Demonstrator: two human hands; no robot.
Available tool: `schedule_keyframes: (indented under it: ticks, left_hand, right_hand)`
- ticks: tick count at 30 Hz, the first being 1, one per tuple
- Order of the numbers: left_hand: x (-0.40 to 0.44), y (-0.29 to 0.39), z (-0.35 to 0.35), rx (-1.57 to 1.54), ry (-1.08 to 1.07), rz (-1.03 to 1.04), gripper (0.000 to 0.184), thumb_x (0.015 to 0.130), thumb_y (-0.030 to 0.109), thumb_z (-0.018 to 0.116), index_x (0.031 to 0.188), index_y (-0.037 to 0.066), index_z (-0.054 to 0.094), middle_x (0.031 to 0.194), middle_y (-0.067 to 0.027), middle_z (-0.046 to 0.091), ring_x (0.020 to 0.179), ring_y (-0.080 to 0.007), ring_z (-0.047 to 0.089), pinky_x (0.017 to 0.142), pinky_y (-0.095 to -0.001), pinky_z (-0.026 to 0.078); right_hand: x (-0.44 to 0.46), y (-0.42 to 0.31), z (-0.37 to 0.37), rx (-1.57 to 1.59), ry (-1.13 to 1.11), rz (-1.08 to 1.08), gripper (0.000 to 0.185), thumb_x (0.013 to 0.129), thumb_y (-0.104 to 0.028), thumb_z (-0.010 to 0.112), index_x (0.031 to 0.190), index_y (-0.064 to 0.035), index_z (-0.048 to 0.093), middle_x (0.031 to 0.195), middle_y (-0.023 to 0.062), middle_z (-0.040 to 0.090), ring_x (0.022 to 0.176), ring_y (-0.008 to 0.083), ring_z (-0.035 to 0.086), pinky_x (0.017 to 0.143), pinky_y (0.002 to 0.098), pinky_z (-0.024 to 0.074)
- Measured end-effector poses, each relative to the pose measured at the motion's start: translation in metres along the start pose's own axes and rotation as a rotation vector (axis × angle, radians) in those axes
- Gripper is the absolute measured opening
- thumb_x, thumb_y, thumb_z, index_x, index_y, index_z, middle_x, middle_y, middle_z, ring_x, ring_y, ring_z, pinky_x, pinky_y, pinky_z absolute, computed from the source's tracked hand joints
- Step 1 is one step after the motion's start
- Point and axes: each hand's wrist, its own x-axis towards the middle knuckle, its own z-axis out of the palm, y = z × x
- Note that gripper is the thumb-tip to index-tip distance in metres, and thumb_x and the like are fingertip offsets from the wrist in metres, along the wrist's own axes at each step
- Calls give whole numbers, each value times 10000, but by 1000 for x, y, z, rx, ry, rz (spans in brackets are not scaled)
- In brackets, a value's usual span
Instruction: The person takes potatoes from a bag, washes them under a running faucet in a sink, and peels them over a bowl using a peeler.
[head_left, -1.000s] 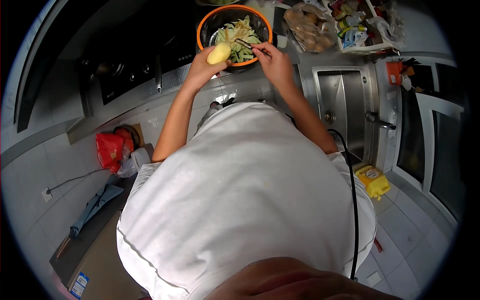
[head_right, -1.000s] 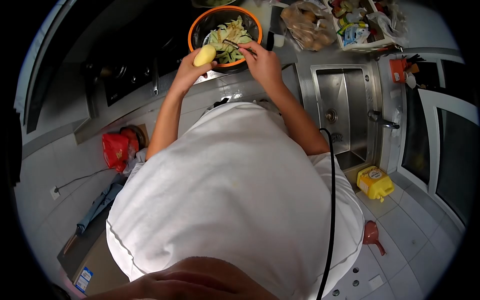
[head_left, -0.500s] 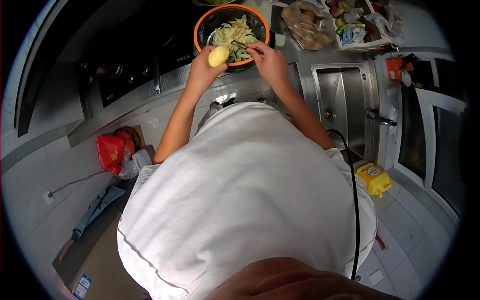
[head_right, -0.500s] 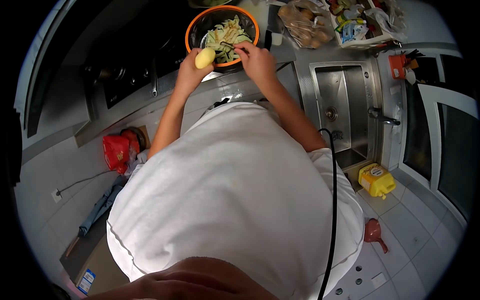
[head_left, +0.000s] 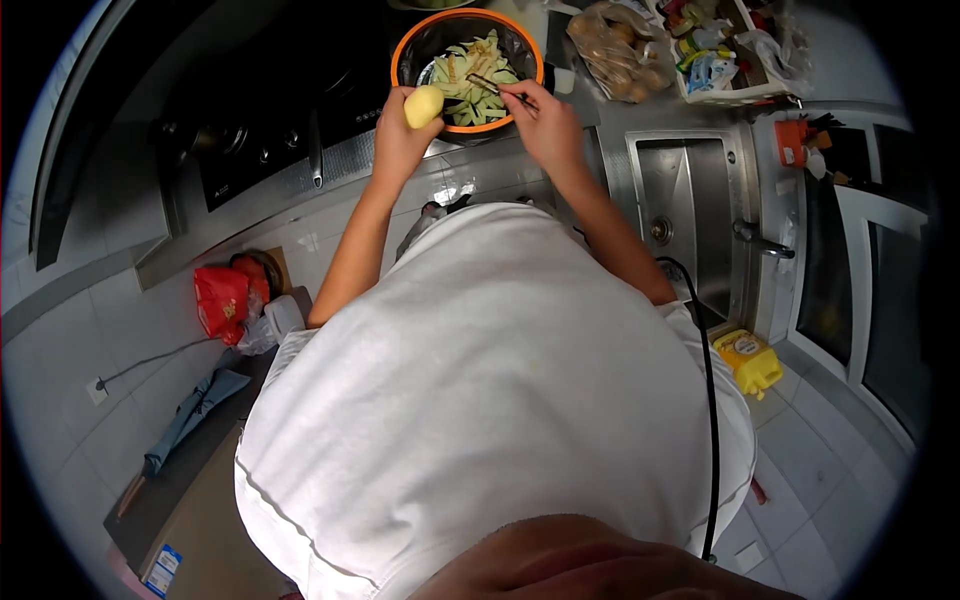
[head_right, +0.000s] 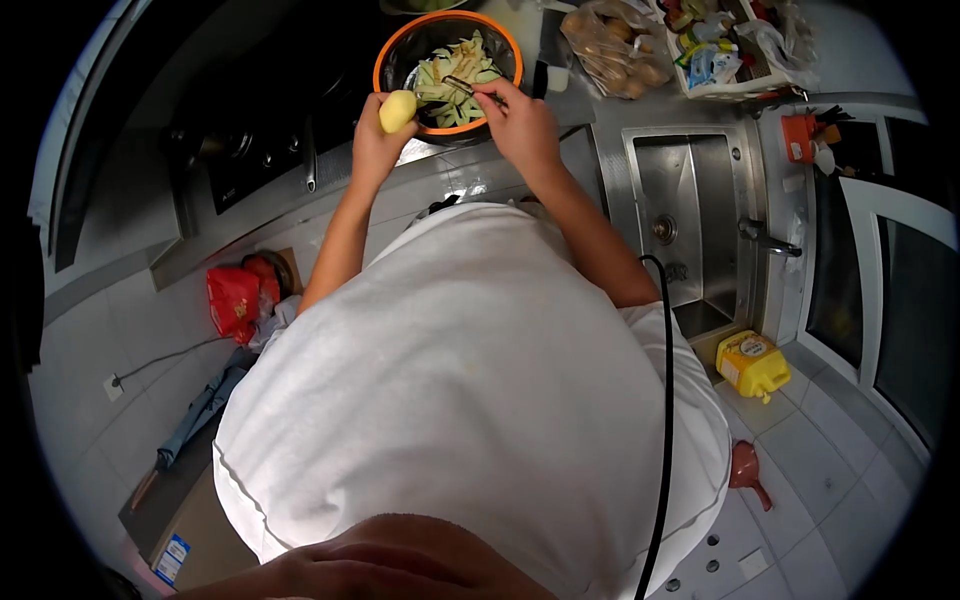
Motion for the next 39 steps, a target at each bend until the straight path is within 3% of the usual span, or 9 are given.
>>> schedule_keyframes:
  ticks: [3, 8, 13, 15, 20, 26, 29, 37, 39]
  left_hand:
    - [5, -6, -5, -608, -237, -392, 279, 882, 62, 739, 1121, 27, 600, 1058, -88, 693, 928, -190, 716, 733, -305, 576]
    - [8, 33, -18, -762, -284, -551, 257, 926, 61, 675, 1164, -5, 605, 1051, -103, 704, 773, -147, 686, 595, -260, 545]
    - [7, 15, -15, -714, -460, -592, 292, 931, 78, 661, 1202, -18, 610, 997, -84, 687, 698, -116, 626, 521, -251, 501]
    - [7, 14, -13, -756, -506, -619, 297, 924, 78, 664, 1199, -18, 606, 953, -77, 680, 699, -115, 625, 508, -227, 485]
    - [5, 24, -18, -911, -507, -712, 263, 925, 112, 666, 1154, 1, 599, 885, -64, 657, 666, -99, 614, 469, -192, 479]
    - [5, 12, -17, -1000, -562, -745, 222, 952, 173, 641, 1116, 35, 584, 877, -44, 618, 624, -82, 589, 440, -133, 451]
    - [8, 13, -22, -1089, -699, -710, 211, 937, 172, 658, 1086, 37, 593, 879, -57, 648, 631, -103, 619, 441, -166, 473]
    - [15, 31, -12, -695, -356, -289, 344, 913, 213, 780, 1209, 78, 668, 1059, -13, 620, 1043, -131, 592, 894, -295, 524]
    - [17, 39, -9, -610, -277, -71, 433, 799, 156, 885, 1196, 112, 719, 1103, -26, 596, 1110, -152, 542, 984, -282, 463]
  right_hand:
    - [-3, -12, -12, 39, 32, -24, 179, 966, -295, 728, 1089, -167, 746, 701, 87, 707, 615, 226, 707, 530, 319, 489]
    - [-7, -30, 2, 491, 56, -104, 174, 972, -216, 724, 1135, -161, 751, 764, 75, 739, 678, 73, 695, 569, 274, 499]
    - [-10, -23, 13, 397, -76, -103, 168, 976, -178, 714, 1119, -92, 735, 900, 86, 764, 755, 124, 723, 642, 265, 533]
    - [-9, -20, 8, 66, -79, -21, 169, 949, -309, 734, 1059, -182, 753, 718, 113, 709, 643, 340, 687, 545, 377, 512]
    - [-2, 4, 5, -26, -10, 11, 167, 956, -309, 724, 1056, -179, 752, 730, 106, 710, 643, 322, 691, 539, 378, 505]
    - [-9, -9, 18, 464, -31, -70, 163, 951, -302, 729, 1063, -186, 754, 701, 111, 697, 627, 325, 685, 541, 390, 507]
    - [-2, 1, 8, -115, -190, 8, 167, 952, -298, 736, 1079, -192, 755, 780, 101, 736, 662, 272, 716, 563, 368, 517]
    - [4, 5, 4, 466, -125, 136, 318, 995, -342, 703, 1203, -102, 693, 787, 55, 739, 524, 103, 579, 472, 274, 420]
    - [2, -25, -8, 922, -370, 635, 335, 1046, -312, 640, 1295, -90, 624, 870, 5, 687, 487, 2, 385, 443, 193, 259]
